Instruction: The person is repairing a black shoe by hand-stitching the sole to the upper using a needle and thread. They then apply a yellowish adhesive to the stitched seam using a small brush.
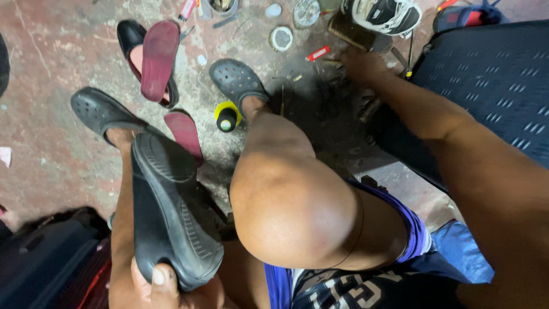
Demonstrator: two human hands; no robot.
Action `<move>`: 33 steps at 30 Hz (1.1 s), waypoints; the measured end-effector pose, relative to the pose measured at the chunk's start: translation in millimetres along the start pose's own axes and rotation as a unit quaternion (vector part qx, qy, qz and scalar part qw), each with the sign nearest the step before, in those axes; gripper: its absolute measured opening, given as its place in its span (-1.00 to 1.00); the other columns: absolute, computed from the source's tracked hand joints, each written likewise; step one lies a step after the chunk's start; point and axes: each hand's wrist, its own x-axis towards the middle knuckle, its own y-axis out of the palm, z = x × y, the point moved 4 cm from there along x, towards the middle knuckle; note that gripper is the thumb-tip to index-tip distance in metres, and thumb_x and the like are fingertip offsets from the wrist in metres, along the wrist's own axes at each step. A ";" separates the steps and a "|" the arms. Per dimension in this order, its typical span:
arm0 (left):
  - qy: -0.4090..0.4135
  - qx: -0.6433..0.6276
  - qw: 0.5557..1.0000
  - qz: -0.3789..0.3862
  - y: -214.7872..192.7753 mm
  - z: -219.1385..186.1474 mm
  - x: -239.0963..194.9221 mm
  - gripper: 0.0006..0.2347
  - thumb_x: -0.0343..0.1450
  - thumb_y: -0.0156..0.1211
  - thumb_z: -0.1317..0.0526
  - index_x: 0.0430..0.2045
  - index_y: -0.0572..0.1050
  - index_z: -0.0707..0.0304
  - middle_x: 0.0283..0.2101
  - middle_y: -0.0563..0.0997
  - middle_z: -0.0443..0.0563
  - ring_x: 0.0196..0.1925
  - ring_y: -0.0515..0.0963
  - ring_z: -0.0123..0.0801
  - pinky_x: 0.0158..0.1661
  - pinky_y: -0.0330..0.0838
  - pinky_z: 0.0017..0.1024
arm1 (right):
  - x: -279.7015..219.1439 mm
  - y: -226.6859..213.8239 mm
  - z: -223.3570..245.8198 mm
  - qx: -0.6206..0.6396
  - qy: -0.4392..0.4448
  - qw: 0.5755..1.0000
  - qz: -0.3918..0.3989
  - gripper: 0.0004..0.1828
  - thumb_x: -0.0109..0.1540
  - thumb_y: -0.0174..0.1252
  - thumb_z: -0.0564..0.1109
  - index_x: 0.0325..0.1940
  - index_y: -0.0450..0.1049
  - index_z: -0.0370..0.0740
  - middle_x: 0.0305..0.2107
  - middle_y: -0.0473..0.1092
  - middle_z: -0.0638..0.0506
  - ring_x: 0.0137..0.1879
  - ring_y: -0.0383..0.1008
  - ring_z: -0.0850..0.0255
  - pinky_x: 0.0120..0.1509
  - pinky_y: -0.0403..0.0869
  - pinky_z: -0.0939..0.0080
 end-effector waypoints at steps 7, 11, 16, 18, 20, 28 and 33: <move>-0.009 0.037 0.999 -0.015 -24.3 29.6 -8.6 -0.52 0.58 -0.16 0.02 0.17 0.35 0.59 0.05 0.56 0.22 -0.03 0.53 -0.25 0.00 0.42 -0.46 | -4.4 -25.9 9.8 0.283 0.023 0.934 -0.215 -0.84 0.44 -0.01 -0.15 0.05 0.34 -0.27 -0.12 0.41 -0.22 0.02 0.45 -0.24 0.11 0.45 -0.23; -0.042 0.086 0.995 -0.028 -30.1 49.1 -22.6 -0.54 0.57 -0.15 0.04 0.14 0.38 0.57 0.03 0.57 0.19 -0.05 0.52 -0.27 -0.01 0.41 -0.46 | 25.7 -46.6 47.5 0.436 0.150 0.876 -0.140 -0.75 0.53 0.04 0.02 0.10 0.35 -0.20 -0.17 0.40 -0.27 -0.11 0.49 -0.17 0.12 0.52 -0.19; -0.030 -0.019 0.991 -0.130 -12.1 61.7 -52.8 -0.60 0.54 -0.04 0.12 0.09 0.36 0.59 0.01 0.48 0.12 -0.01 0.45 -0.32 0.01 0.36 -0.44 | 66.5 -84.0 98.2 0.179 0.072 0.963 -0.187 -0.25 0.27 0.31 0.12 0.44 0.17 -0.13 0.22 0.18 -0.34 -0.10 0.50 -0.29 -0.16 0.51 -0.22; -0.012 -0.036 0.991 -0.130 -4.6 55.3 -54.3 -0.66 0.53 -0.01 0.11 -0.05 0.38 0.54 -0.09 0.43 0.06 -0.12 0.40 -0.38 -0.08 0.30 -0.44 | 89.6 -90.8 101.7 0.126 0.084 0.979 -0.139 -0.15 0.24 0.33 0.15 0.50 0.12 -0.08 0.26 0.13 -0.32 -0.12 0.51 -0.28 -0.18 0.51 -0.23; 0.012 -0.008 0.995 -0.095 -0.8 43.2 -52.8 -0.67 0.58 -0.02 0.06 -0.23 0.40 0.48 -0.24 0.37 0.02 -0.28 0.35 -0.42 -0.22 0.25 -0.43 | 96.4 -88.9 105.7 0.110 0.051 0.981 -0.149 -0.11 0.20 0.36 0.14 0.51 0.13 -0.04 0.23 0.16 -0.26 -0.03 0.52 -0.23 -0.07 0.52 -0.23; 0.128 0.013 0.988 -0.091 0.2 19.5 -48.0 -0.47 0.65 -0.19 -0.13 -0.39 0.44 0.48 -0.24 0.49 0.12 -0.26 0.47 -0.35 -0.27 0.30 -0.50 | 70.9 -113.2 100.1 0.213 -0.003 0.945 -0.249 -0.36 0.26 0.36 0.05 0.31 0.28 -0.21 0.03 0.32 -0.27 -0.08 0.49 -0.11 -0.03 0.48 -0.17; 0.102 -0.102 0.987 -0.065 -5.2 32.3 -55.4 -0.44 0.65 -0.18 -0.14 -0.47 0.41 0.49 -0.24 0.50 0.16 -0.28 0.45 -0.31 -0.23 0.30 -0.44 | 27.2 -188.7 105.7 0.539 -0.051 0.808 -0.231 -0.60 0.39 0.22 0.02 0.15 0.36 -0.30 -0.20 0.44 -0.06 -0.17 0.44 0.23 -0.08 0.43 0.18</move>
